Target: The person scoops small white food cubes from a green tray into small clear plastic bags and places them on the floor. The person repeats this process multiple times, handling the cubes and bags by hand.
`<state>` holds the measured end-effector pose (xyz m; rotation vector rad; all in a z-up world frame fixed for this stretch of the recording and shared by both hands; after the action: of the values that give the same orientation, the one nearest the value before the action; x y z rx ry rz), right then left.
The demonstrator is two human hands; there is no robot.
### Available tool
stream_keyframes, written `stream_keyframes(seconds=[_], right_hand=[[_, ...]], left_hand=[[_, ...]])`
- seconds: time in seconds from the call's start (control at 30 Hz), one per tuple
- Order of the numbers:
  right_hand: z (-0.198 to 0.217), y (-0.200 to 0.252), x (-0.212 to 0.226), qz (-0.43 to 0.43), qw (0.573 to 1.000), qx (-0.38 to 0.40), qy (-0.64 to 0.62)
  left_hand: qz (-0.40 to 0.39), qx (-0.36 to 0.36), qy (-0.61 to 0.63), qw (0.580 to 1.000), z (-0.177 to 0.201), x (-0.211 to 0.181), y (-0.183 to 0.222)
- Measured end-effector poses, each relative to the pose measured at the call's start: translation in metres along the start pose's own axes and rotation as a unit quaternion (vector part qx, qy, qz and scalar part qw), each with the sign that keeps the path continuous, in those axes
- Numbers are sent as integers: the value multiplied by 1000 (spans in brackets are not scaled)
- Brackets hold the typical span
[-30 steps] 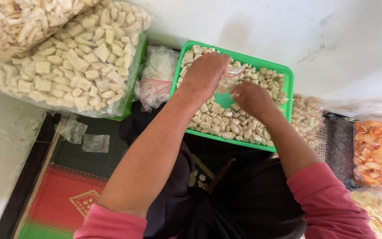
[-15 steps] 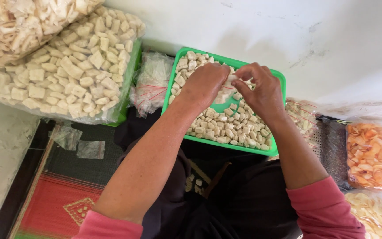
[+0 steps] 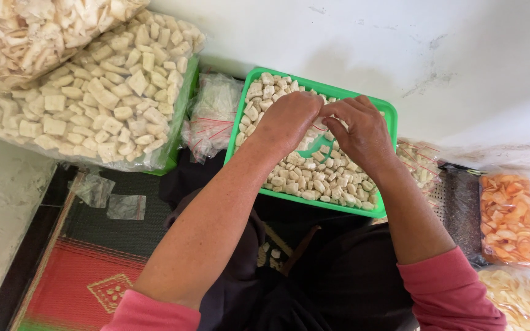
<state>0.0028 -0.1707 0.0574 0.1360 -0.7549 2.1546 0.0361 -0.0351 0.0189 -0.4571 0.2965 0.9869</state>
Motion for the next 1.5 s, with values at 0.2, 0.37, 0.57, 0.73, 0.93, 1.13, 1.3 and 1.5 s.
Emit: stream_keyframes(seconds=[0.2,0.37,0.57,0.73,0.93,1.13,1.3,1.5], right_hand=[[-6,1,-5,28,999,13,31],[-1,-1,-2,-43,996,41,-69],[-12,17,-66,-139,988,0,-67],[-63,37,-84,-245,924,277,98],[-94,49,-97,-209,905,335,160],[-102,53,-94,-159,920,324,155],[-90,48,-95,-206,927,301,85],[-9,15,-65,-147,987,-55,-43]], left_hand=[[6,2,32,999,-2,2,0],[3,9,12,1000,0,1,0],[26,-2,8,1000,15,5,10],[49,-3,21,999,13,9,11],[61,15,17,998,22,3,16],[67,7,15,998,25,4,16],[76,24,10,997,19,5,18],[56,28,-5,998,24,-1,17]])
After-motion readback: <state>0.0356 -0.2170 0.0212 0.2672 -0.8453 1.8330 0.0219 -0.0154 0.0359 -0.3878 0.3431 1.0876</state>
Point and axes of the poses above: each hand's wrist, its own y-axis away from the middle knuckle, its own z-axis out of the back of the hand, x = y × z, the point moved 5 cm from there along -y, towards the middle knuckle, and after that the axes turned 1 degree about y, right-handed, at the moved point
